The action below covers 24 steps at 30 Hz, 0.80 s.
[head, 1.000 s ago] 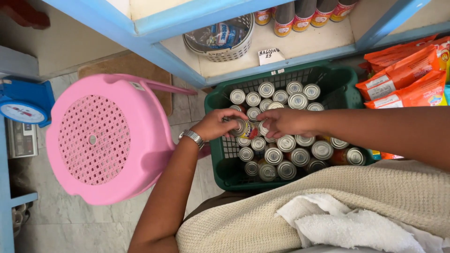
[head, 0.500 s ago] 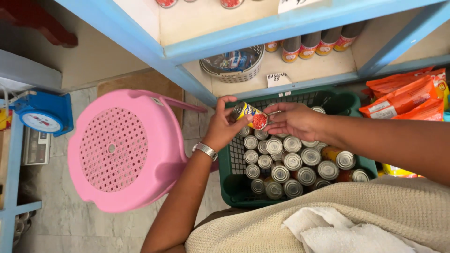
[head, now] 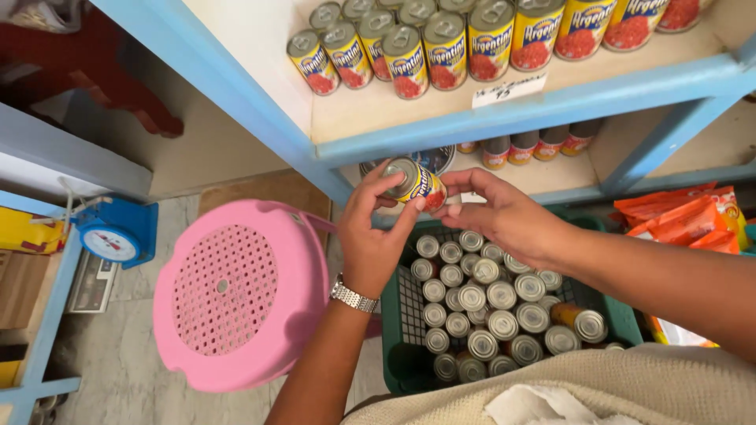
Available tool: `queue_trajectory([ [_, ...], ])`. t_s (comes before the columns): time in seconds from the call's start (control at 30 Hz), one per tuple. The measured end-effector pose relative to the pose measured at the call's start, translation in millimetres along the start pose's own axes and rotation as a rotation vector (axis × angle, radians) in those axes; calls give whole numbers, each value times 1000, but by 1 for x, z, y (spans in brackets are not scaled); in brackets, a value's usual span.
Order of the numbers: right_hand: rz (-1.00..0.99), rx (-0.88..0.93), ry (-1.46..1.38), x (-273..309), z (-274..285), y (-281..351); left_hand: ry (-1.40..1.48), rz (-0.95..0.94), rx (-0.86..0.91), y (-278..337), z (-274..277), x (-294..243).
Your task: The recorder is taking canned goods from a green plastic crate and arranging them neatly on a grocery store shelf.
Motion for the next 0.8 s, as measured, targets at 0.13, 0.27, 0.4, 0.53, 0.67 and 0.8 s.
queue_trajectory([
  [0.13, 204, -18, 195, 44, -18, -6, -69, -148, -61, -38, 17, -16],
  [0.27, 373, 22, 178, 65, -25, -29, 28, -174, -168, -67, 30, -1],
  [0.4, 362, 43, 140, 64, -21, -51, 120, -165, -214, -77, 33, 20],
  [0.53, 340, 60, 157, 72, -20, -56, 227, -66, -252, -80, 30, 40],
  [0.67, 242, -38, 301, 75, -17, -64, 177, -53, -213, -86, 23, 46],
  [0.8, 252, 47, 257, 86, -28, -68, 89, -140, -179, -90, 15, 53],
])
Point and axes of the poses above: each hand's wrist, its own y-axis away from the middle knuckle, its own z-axis out of the back of the hand, x = y × z, the point moved 9 cm from there along -y, towards the middle knuckle, and after that the axes turned 14 degrees about -z, right-handed, at the moved point
